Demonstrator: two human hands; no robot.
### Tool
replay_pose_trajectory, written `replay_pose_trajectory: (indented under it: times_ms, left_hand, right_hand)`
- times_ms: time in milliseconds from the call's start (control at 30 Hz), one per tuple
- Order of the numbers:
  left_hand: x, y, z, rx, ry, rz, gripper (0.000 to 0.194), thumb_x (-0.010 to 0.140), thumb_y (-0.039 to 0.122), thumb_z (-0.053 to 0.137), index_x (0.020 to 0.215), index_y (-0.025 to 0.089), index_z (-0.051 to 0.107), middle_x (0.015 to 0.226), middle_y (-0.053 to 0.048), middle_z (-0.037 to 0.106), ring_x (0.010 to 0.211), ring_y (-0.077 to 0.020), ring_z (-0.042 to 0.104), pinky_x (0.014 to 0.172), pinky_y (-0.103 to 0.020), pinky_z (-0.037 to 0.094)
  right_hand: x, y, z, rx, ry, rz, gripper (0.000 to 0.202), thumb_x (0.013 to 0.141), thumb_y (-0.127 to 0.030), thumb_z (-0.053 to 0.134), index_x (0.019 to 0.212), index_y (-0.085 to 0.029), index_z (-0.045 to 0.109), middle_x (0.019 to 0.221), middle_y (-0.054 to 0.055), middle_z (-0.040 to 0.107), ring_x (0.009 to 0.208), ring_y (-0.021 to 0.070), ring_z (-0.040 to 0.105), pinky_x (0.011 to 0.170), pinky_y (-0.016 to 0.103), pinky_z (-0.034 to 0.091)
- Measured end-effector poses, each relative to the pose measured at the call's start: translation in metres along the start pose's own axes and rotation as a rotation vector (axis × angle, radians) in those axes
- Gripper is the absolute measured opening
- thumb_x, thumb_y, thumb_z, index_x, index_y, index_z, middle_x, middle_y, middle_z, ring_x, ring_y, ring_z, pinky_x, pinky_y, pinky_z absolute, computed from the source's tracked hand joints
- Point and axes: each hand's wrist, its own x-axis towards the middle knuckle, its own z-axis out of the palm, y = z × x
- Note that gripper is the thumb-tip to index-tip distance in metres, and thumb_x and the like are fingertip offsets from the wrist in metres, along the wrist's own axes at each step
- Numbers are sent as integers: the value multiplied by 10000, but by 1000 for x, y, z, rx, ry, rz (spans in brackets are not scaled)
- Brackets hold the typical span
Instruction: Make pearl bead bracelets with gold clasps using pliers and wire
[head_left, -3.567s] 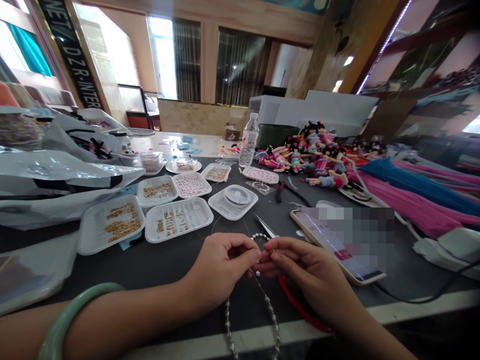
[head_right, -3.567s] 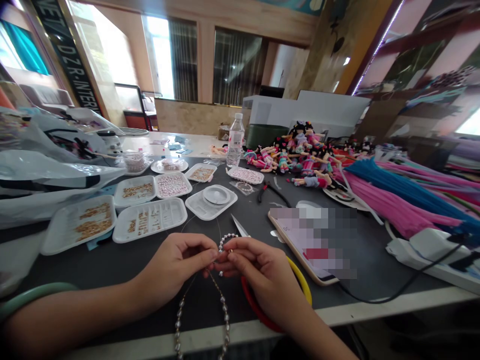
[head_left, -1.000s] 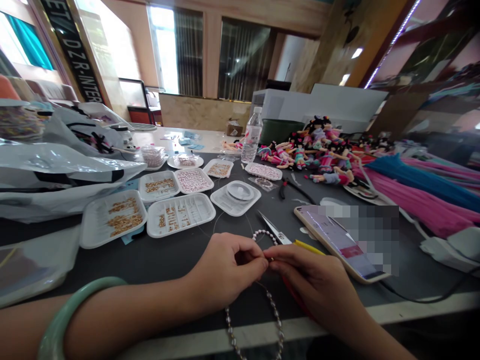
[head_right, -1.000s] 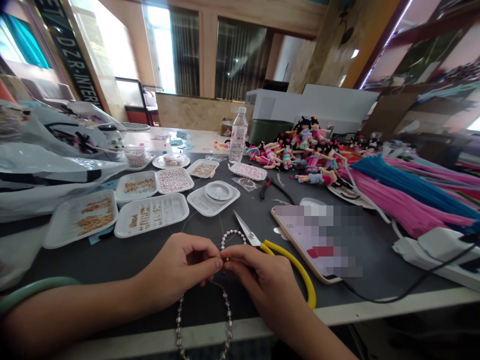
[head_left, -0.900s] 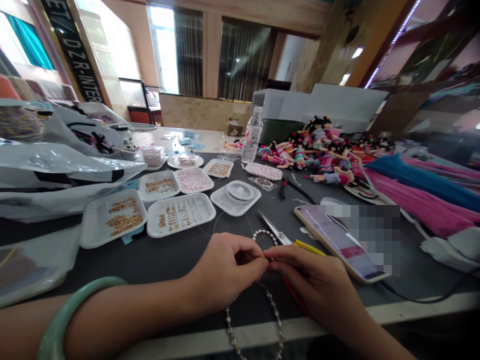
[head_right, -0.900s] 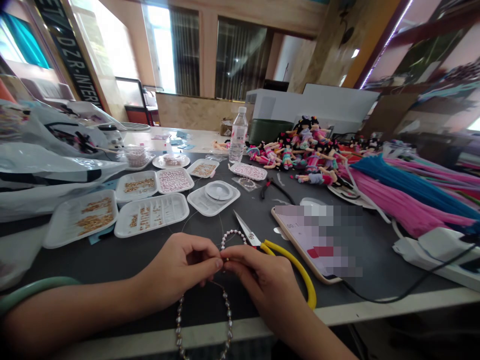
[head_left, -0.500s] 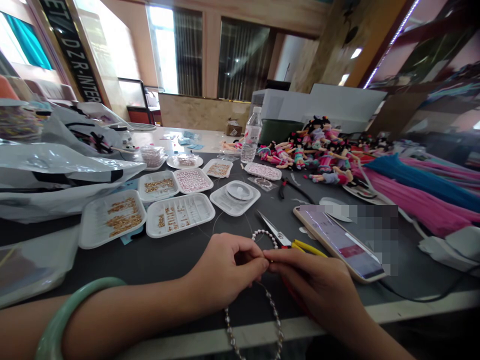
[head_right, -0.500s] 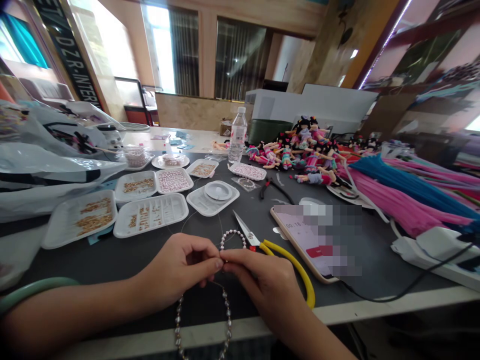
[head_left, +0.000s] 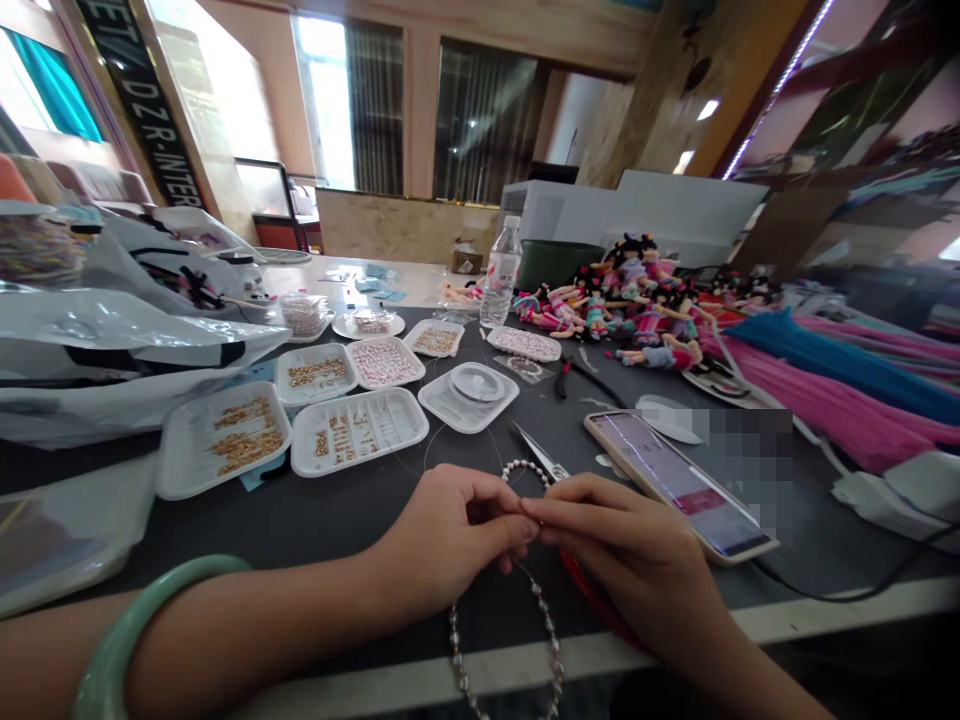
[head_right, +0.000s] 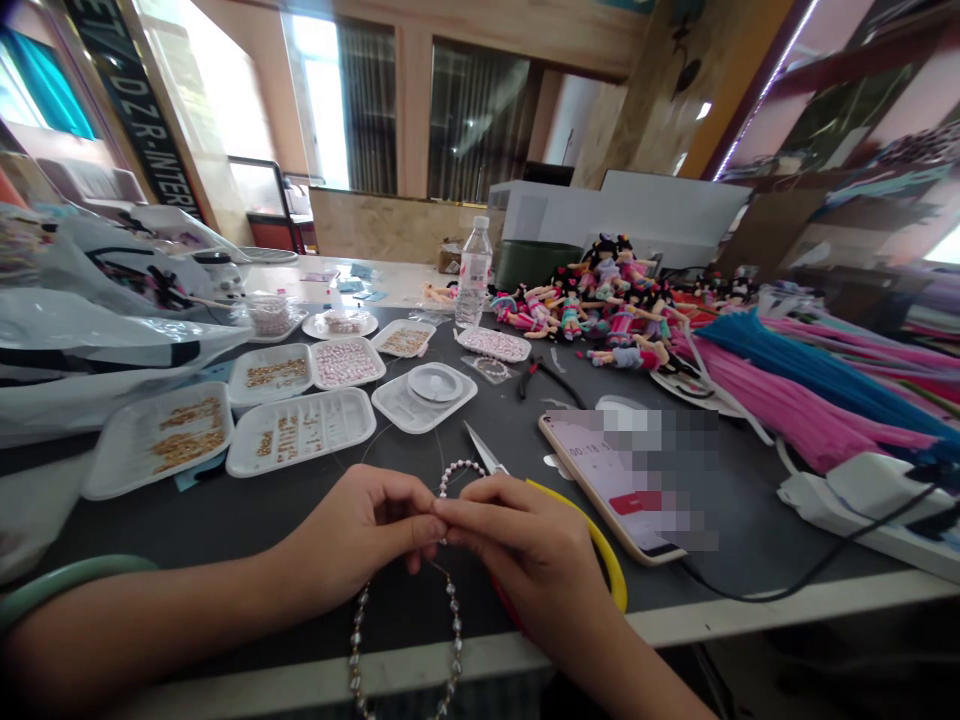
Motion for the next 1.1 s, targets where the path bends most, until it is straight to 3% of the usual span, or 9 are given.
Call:
replay_pose_trajectory:
  times_ms: [267, 567, 867, 1100]
  left_hand:
    - [0, -2, 0, -107, 7, -29, 163, 715, 263, 689, 688, 105, 656, 629, -8, 627, 529, -97, 547, 548, -219, 427]
    - [3, -3, 0, -155, -36, -71, 220, 681, 308, 731, 751, 107, 674, 619, 7, 623, 522, -94, 549, 545, -225, 423]
    - [2, 0, 3, -168, -85, -37, 200, 720, 294, 703, 771, 107, 655, 659, 4, 623, 516, -83, 550, 545, -218, 418]
    - [-2, 3, 5, -166, -68, 20, 111, 707, 208, 688, 757, 113, 662, 621, 22, 575, 537, -76, 510, 537, -200, 390]
  right_hand:
    - [-1, -1, -2, -2, -19, 6, 305, 842, -51, 528, 974, -242, 725, 883, -7, 714, 777, 69, 667, 708, 115, 492]
    - [-1, -6, 1, -159, 55, 62, 187, 818, -83, 567, 789, -240, 663, 729, -55, 725, 668, 77, 669, 642, 133, 492]
    - [0, -9, 6, -310, 91, -112, 194, 856, -66, 470, 831, -217, 590, 745, 10, 669, 676, 125, 657, 626, 204, 530]
    - [-11, -6, 9, -439, 206, -245, 213, 848, -36, 476, 947, -194, 580, 845, 47, 677, 808, 140, 662, 794, 217, 519]
